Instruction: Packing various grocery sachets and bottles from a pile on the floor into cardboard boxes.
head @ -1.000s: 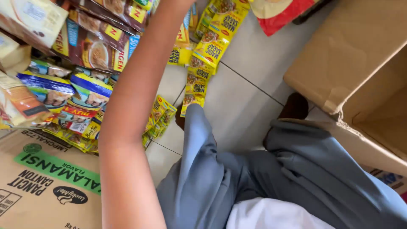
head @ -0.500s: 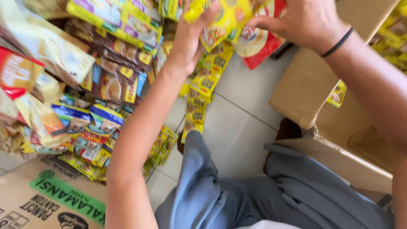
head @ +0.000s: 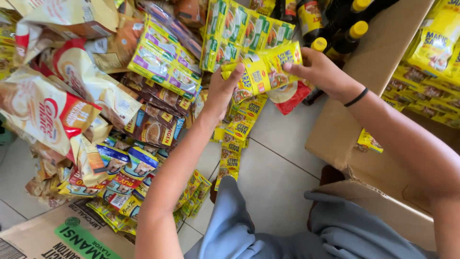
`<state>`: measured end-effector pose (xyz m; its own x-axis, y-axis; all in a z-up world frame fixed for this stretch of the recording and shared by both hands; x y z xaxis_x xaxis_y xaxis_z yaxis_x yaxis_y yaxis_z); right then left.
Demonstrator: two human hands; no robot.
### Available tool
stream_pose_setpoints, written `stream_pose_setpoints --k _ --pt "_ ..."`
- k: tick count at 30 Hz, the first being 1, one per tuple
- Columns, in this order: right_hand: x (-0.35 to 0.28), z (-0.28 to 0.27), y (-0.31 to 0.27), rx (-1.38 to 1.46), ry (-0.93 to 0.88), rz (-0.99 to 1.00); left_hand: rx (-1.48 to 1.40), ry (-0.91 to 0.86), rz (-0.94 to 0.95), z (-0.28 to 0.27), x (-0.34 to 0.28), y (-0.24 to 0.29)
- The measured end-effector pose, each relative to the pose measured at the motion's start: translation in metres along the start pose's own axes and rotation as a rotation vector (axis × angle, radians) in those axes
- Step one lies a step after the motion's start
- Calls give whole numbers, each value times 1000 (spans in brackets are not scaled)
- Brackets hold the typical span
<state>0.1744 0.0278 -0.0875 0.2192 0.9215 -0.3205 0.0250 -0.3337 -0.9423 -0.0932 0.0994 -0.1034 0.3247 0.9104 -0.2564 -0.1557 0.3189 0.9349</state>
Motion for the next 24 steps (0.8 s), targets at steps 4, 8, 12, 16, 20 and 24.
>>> stream_pose_setpoints --k 4,8,12,16,20,24 --pt "-25 17 -68 -440 41 -533 62 2 -45 5 -9 19" --pt "-52 59 -96 -854 -58 -968 11 -20 -128 19 -12 16" --pt "-48 71 -79 -932 8 -840 -21 75 -65 27 -10 4" --pt "-46 74 -85 -983 20 -784 296 233 246 35 -12 25" --pt "-47 74 -82 -1009 93 -936 421 339 295 36 -6 28" --pt "-50 73 -81 -1086 114 -946 457 369 310 33 0 25"
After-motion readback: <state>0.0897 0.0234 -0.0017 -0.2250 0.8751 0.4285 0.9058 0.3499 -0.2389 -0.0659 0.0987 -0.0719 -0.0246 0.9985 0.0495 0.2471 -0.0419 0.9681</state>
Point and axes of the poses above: each hand's wrist, its own x-axis towards the middle knuckle, its own z-axis out of the palm, y = z × x, the point moved 2 cm from there along x, towards the middle knuckle, and after that the axes turned 12 degrees about y, right-handed, at the moved point
